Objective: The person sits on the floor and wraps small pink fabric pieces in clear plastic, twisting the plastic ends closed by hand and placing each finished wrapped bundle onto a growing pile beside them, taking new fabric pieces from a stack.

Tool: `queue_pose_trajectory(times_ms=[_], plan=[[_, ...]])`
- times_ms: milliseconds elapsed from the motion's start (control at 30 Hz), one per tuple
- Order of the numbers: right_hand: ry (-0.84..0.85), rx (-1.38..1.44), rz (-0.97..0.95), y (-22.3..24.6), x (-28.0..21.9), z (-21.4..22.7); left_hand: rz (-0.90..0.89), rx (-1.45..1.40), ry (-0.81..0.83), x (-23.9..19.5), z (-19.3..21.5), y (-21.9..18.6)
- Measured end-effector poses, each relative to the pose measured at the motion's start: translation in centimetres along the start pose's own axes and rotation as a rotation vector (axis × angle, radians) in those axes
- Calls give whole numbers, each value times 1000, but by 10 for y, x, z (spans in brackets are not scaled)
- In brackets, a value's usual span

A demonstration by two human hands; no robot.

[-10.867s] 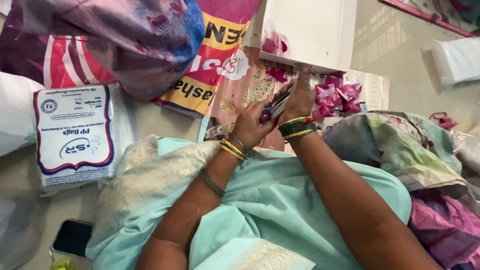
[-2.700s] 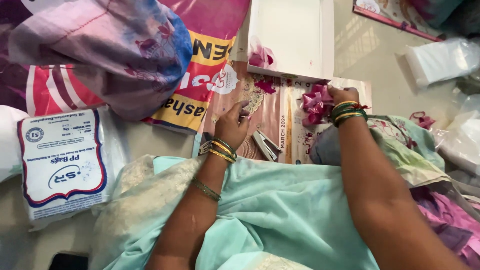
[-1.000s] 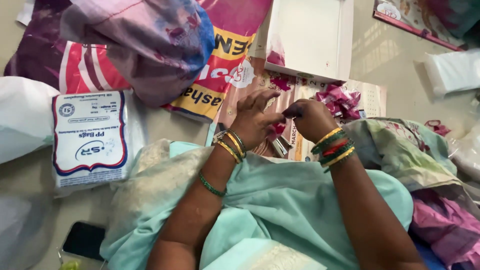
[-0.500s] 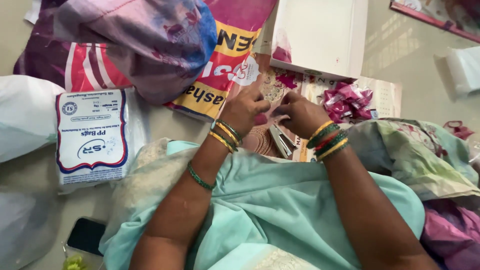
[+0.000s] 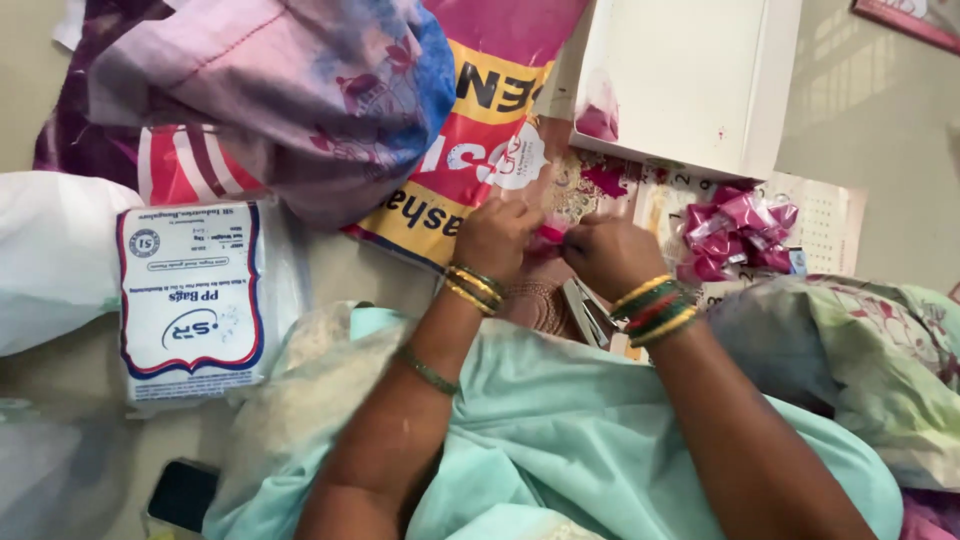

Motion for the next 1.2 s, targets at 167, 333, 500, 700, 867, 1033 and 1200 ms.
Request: queue_pose_trajectory(times_ms=[167, 333, 500, 700, 867, 1033, 1200], plan=[[-28, 20, -59, 0, 0, 14, 48, -114, -65, -4, 11, 3], [67, 45, -43, -15, 1, 5, 68, -142, -43, 5, 16, 1], [-66, 303, 240, -5, 0, 30, 280, -1373, -22, -11, -44, 37], [-4, 727, 219, -11, -3, 47, 482, -1579, 392, 0, -7, -7], [13, 986, 254, -5, -7, 61, 453, -1787, 455, -18, -35, -9], [5, 1034, 253, 5, -8, 69, 552, -1981, 492, -14, -10, -28], [-213, 789, 276, 5, -13, 99, 612, -1989, 326, -16, -28, -8]])
Point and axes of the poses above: each hand's wrist, its own x-axis towards the middle knuckle, its own z-axis out of the back of the hand, y = z × x, the point moved 6 cm from there along x, towards the middle knuckle, and after that the axes turned 1 degree about -z, right-handed, at the moved point
